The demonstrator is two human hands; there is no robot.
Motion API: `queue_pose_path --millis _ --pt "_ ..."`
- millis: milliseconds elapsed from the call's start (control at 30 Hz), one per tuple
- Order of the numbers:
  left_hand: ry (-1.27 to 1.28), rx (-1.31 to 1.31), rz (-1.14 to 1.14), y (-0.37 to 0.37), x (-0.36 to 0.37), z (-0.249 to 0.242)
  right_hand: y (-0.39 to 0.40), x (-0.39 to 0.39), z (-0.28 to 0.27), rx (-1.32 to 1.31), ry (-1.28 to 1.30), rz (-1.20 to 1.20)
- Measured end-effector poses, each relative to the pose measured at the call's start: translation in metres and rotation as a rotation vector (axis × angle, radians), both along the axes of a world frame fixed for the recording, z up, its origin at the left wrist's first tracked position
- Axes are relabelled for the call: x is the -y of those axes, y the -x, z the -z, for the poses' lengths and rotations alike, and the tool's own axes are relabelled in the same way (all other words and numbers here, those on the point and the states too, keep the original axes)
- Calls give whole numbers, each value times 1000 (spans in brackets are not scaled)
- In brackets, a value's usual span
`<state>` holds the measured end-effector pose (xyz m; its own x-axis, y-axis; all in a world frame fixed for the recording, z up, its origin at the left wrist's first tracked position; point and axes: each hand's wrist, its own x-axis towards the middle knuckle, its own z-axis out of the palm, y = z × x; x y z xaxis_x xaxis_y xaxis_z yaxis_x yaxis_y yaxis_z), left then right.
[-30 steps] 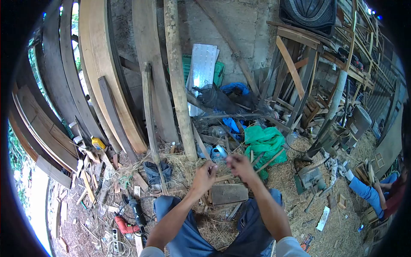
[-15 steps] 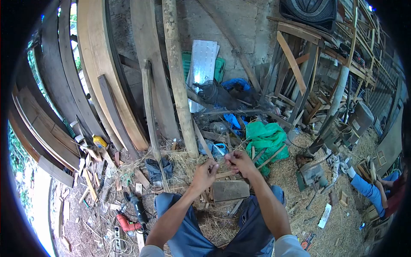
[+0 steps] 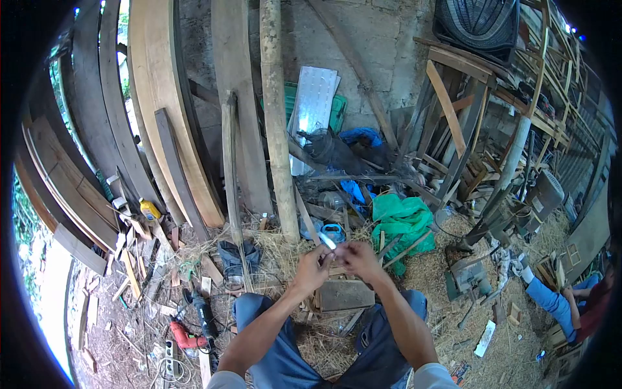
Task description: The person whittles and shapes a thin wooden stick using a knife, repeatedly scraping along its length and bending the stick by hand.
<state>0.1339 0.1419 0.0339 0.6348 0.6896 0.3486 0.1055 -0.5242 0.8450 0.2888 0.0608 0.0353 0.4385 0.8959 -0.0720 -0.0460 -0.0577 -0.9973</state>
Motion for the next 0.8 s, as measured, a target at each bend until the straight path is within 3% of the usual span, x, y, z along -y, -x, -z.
queue_pose_path --millis 167,367,433,500,567,600,733,800 --pt "-40 -9 1 -3 3 -3 -10 0 0 -225 -65 3" --pt "-18 -53 13 2 0 0 -10 -4 6 -121 -25 -12" --pt "5 -15 -5 -5 -2 0 5 -6 5 94 -52 77" --pt "-14 16 -8 -6 -6 6 3 -8 8 -48 -27 -42" --pt "-18 25 -1 1 -1 10 -21 -13 17 -61 -4 174" --pt "-25 24 -4 1 0 6 -24 -7 -2 -163 -66 121" --pt "-25 -16 -7 0 -3 2 -2 -1 3 -80 22 2" --pt "-13 -2 -2 2 -2 2 -16 -5 5 -145 -15 94"
